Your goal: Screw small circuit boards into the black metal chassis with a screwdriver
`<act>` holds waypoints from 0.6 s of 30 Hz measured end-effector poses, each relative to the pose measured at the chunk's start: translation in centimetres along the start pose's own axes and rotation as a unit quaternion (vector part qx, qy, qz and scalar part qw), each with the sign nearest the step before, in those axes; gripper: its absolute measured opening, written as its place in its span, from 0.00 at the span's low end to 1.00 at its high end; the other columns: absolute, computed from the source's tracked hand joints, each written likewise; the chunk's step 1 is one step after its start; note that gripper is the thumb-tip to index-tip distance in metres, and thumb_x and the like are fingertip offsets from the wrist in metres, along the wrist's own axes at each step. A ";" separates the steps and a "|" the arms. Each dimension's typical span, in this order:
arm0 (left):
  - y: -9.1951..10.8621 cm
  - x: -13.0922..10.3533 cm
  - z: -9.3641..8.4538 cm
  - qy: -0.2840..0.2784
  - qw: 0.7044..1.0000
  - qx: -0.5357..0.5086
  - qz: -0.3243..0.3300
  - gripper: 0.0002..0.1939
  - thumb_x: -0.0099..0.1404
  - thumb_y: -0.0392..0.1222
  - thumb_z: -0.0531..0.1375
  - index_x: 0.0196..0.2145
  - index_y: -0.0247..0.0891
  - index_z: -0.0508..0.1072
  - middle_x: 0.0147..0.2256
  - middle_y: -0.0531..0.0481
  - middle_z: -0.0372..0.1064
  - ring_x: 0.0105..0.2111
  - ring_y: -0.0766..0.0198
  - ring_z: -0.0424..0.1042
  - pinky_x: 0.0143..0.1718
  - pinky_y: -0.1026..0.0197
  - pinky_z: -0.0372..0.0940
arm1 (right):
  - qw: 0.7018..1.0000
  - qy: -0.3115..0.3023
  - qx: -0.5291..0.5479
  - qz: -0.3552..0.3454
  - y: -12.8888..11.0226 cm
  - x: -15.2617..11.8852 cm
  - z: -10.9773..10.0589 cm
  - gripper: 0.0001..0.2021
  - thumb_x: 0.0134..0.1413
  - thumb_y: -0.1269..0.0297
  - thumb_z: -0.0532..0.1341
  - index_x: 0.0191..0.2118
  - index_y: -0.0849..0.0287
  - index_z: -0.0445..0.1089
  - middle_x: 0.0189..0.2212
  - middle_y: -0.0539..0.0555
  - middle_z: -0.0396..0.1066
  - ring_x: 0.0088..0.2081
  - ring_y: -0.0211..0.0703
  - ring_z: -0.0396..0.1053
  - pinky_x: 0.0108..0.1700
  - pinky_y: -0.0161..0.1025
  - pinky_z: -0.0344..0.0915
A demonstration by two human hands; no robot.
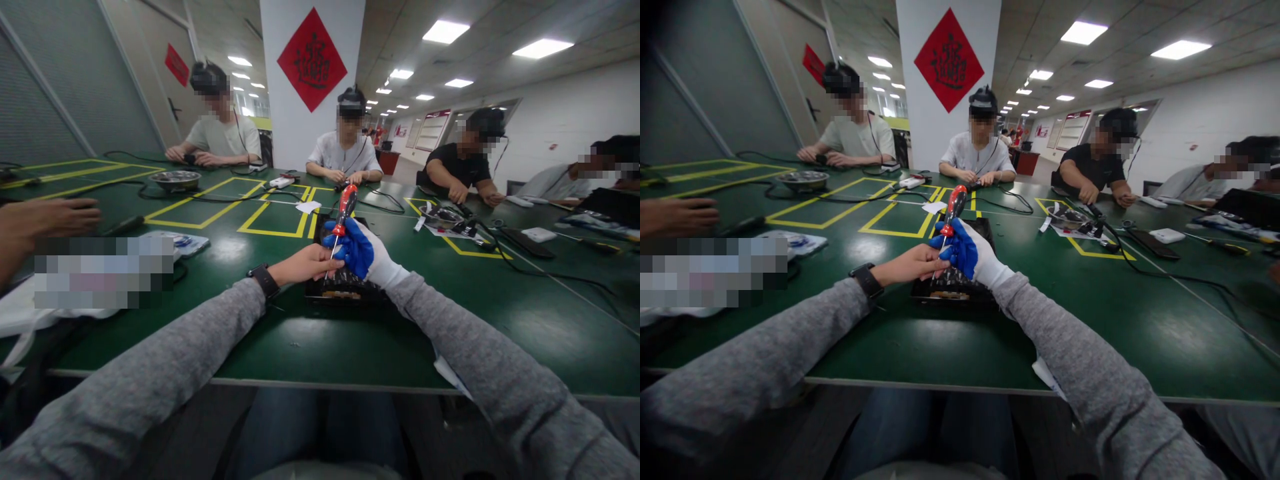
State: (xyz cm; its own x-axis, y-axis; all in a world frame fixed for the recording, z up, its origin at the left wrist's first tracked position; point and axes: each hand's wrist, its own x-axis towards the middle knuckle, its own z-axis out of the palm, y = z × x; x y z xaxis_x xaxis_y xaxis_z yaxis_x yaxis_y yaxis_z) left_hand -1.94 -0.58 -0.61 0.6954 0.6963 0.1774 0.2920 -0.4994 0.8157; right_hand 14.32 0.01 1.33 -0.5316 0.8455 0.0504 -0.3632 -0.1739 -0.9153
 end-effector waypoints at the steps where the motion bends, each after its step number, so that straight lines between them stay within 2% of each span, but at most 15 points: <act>1: -0.1 0.0 0.0 0.003 1.000 -0.003 -0.003 0.23 0.60 0.55 0.55 0.20 0.31 0.68 0.11 0.57 0.56 0.12 0.75 0.53 0.16 0.69 0.48 | 1.000 -0.007 0.005 0.003 0.0 0.0 -0.1 0.16 0.59 0.54 0.50 0.43 0.60 0.65 0.26 0.50 0.72 0.19 0.32 0.68 0.19 0.30 0.66; 4: -0.3 0.1 0.1 0.015 1.000 0.003 -0.008 0.22 0.58 0.55 0.56 0.19 0.31 0.67 0.10 0.56 0.57 0.11 0.75 0.54 0.16 0.70 0.50 | 1.000 -0.005 -0.008 -0.017 0.4 0.2 -0.4 0.12 0.60 0.58 0.51 0.44 0.58 0.64 0.28 0.49 0.73 0.19 0.31 0.67 0.19 0.29 0.65; 8: -0.5 0.2 0.3 0.020 1.000 0.002 -0.011 0.21 0.56 0.54 0.58 0.19 0.32 0.67 0.12 0.56 0.59 0.12 0.75 0.56 0.16 0.71 0.51 | 0.997 -0.006 -0.037 -0.071 1.2 0.2 -0.5 0.10 0.54 0.59 0.58 0.41 0.57 0.63 0.28 0.48 0.72 0.19 0.30 0.67 0.19 0.29 0.66; 12: -0.4 0.1 0.4 0.016 1.000 -0.002 -0.013 0.20 0.56 0.52 0.59 0.18 0.32 0.68 0.12 0.55 0.60 0.12 0.75 0.57 0.16 0.70 0.51 | 0.993 0.035 -0.054 -0.100 1.2 0.0 0.0 0.12 0.49 0.59 0.63 0.36 0.57 0.62 0.25 0.46 0.71 0.18 0.29 0.65 0.19 0.28 0.65; 14: -0.4 0.1 0.4 0.020 1.000 0.002 -0.013 0.20 0.56 0.52 0.59 0.18 0.32 0.68 0.11 0.56 0.60 0.12 0.75 0.56 0.16 0.70 0.51 | 0.996 0.036 -0.040 -0.075 0.8 -0.1 0.3 0.10 0.51 0.59 0.61 0.35 0.58 0.63 0.25 0.47 0.71 0.18 0.30 0.65 0.19 0.29 0.66; 18: -0.5 0.1 0.4 0.030 0.999 0.013 -0.014 0.20 0.57 0.53 0.58 0.18 0.32 0.68 0.11 0.56 0.59 0.11 0.75 0.56 0.16 0.70 0.51 | 1.000 -0.002 0.017 0.000 0.0 -0.2 0.3 0.12 0.60 0.58 0.50 0.40 0.61 0.65 0.25 0.50 0.72 0.19 0.32 0.68 0.21 0.30 0.68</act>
State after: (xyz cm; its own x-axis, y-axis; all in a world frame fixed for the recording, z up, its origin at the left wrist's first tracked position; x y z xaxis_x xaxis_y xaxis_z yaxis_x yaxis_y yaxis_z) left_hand -1.72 -0.45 -1.19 0.6463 0.7393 0.1890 0.3273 -0.4923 0.8065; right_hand 14.17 -0.27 1.39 -0.5347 0.8435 0.0518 -0.3886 -0.1910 -0.9014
